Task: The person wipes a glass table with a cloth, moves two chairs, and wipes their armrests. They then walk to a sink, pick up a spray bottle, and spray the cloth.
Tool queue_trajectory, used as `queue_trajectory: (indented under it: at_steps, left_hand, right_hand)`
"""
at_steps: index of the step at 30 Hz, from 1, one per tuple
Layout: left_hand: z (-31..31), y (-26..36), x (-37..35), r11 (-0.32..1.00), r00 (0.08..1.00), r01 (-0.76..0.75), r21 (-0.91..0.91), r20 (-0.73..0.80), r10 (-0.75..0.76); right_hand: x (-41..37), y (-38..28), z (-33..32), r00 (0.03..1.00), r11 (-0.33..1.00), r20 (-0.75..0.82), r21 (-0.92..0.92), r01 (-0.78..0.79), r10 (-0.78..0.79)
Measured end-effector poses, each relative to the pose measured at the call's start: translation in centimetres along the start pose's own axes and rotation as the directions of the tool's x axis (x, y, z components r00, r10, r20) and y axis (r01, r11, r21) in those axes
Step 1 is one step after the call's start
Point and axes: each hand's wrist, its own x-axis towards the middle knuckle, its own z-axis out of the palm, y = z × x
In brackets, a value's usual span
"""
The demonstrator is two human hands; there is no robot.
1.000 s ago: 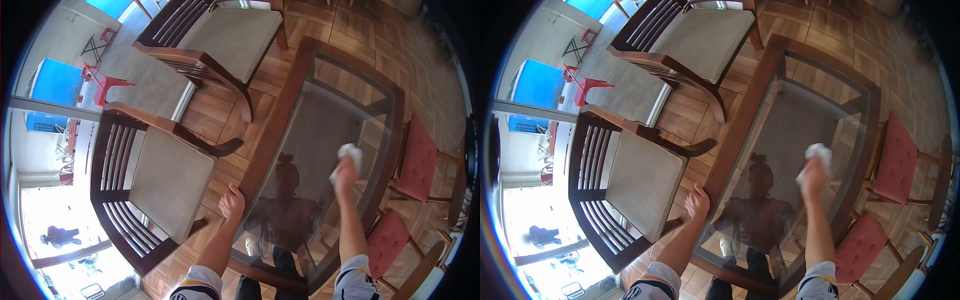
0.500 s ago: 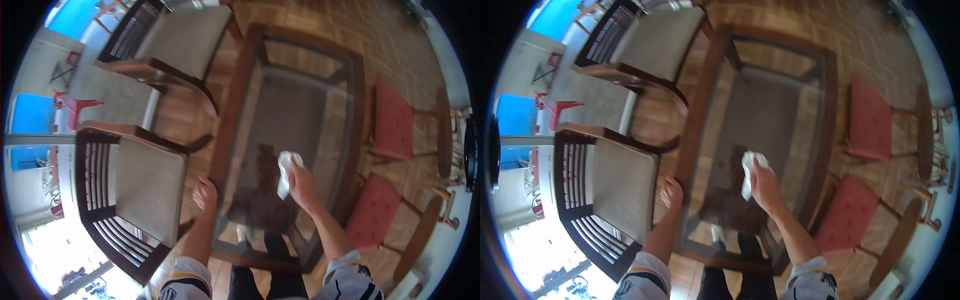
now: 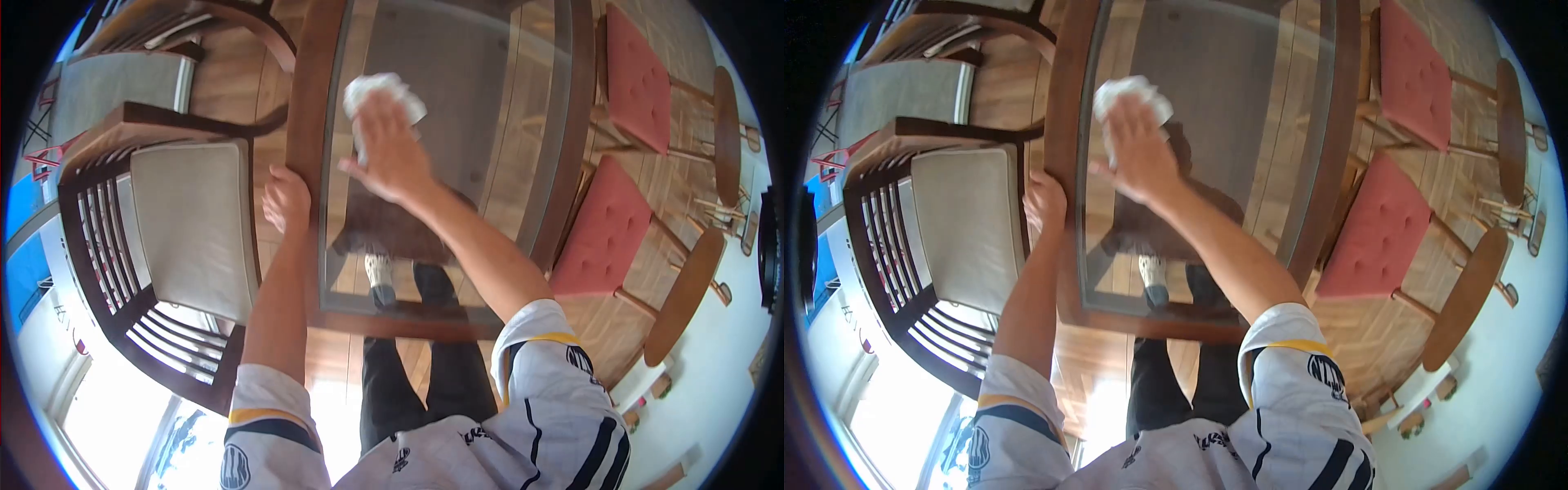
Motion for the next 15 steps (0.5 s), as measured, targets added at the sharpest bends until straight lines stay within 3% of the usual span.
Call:
queue_trajectory:
  at_steps: [2, 3, 5, 7, 9, 11, 12, 15]
  left_hand:
    - [0.3, -0.3, 0.4, 1.000, 1.000, 0.010, 0.000, -0.012, -0.010]
    - [0.2, -0.5, 0.4, 1.000, 1.000, 0.019, 0.015, -0.001, -0.019]
    - [0.3, -0.5, 0.5, 0.999, 1.000, 0.018, 0.035, 0.017, -0.018]
    - [0.6, -0.7, 1.0, 1.000, 1.000, 0.008, 0.025, 0.025, -0.009]
    - [0.3, -1.0, 0.8, 1.000, 0.998, 0.001, 0.018, 0.055, -0.002]
    - [-0.3, -0.5, 0.6, 1.000, 0.996, 0.002, -0.002, 0.092, -0.002]
    - [-0.3, -0.6, 0.4, 1.000, 0.996, -0.001, -0.008, 0.092, 0.001]
    - [0.4, -0.9, 1.2, 1.000, 0.995, 0.013, -0.009, 0.094, -0.012]
  right_hand:
    - [-6.6, -4.7, -0.4, 0.981, 0.994, 0.161, -0.015, 0.108, -0.105]
    - [-10.4, -5.7, 0.0, 0.977, 0.994, 0.200, 0.098, 0.056, -0.075]
    - [-16.3, -4.8, -0.5, 0.966, 0.988, 0.229, 0.067, -0.139, 0.120]
    - [-17.8, -1.9, -1.7, 0.969, 0.965, 0.006, -0.081, -0.247, 0.249]
    - [-14.5, -0.4, -1.6, 0.937, 0.934, -0.049, -0.072, -0.350, 0.347]
    - [-10.1, -2.1, 0.2, 0.938, 0.931, -0.149, -0.149, -0.333, 0.312]
    - [-9.1, -4.3, 1.2, 0.947, 0.938, -0.114, -0.148, -0.314, 0.300]
    - [-12.1, -15.4, 4.1, 0.952, 0.949, 0.140, 0.128, -0.289, 0.271]
